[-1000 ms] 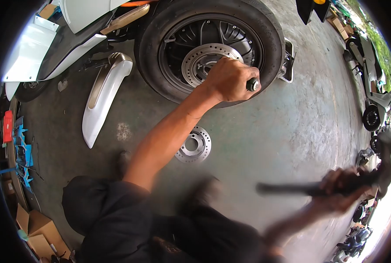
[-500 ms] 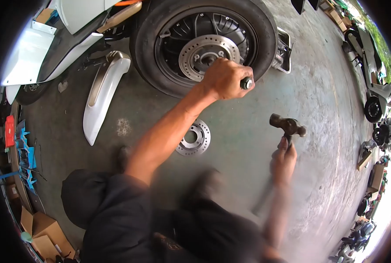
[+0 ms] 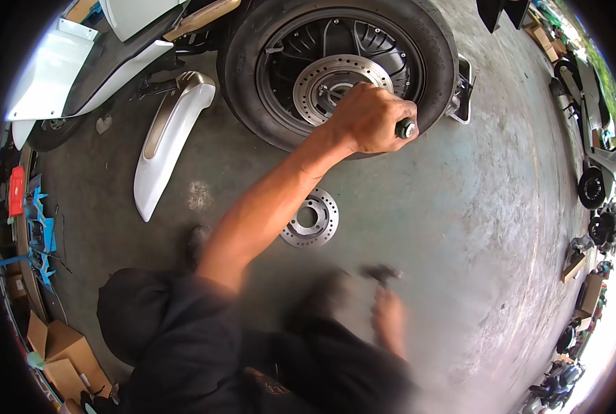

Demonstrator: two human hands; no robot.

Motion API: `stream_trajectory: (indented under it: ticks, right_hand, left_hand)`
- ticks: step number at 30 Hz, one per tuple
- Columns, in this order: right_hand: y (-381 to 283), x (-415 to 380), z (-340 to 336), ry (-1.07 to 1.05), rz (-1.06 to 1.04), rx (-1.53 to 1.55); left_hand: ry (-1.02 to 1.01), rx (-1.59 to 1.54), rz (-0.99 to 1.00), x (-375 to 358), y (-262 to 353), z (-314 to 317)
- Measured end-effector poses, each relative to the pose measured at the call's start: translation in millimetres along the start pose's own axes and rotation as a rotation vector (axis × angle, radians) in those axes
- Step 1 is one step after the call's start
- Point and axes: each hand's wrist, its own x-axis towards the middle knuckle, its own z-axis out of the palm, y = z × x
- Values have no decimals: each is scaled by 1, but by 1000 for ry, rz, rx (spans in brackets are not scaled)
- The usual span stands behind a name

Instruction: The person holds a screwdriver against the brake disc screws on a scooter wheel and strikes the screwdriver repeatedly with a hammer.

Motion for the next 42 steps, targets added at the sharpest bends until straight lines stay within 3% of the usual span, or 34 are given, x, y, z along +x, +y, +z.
stream_trajectory:
  ticks: [21,23,38,42]
  right_hand:
    - [-37,10,-19,75,-76,-68]
    - [-35,16,-19,113,-171,3]
    - [-99,39,-59,154,-252,257]
    - [-130,29,-71,230,-381,303]
  left_hand:
    - [-23,-42,-31,2,-2,-4]
    - [-18,-37,-35,2,-2,-4]
    - [26,-22,-20,2,-2,-7]
    - [8,-28,-34,-1,-2,-7]
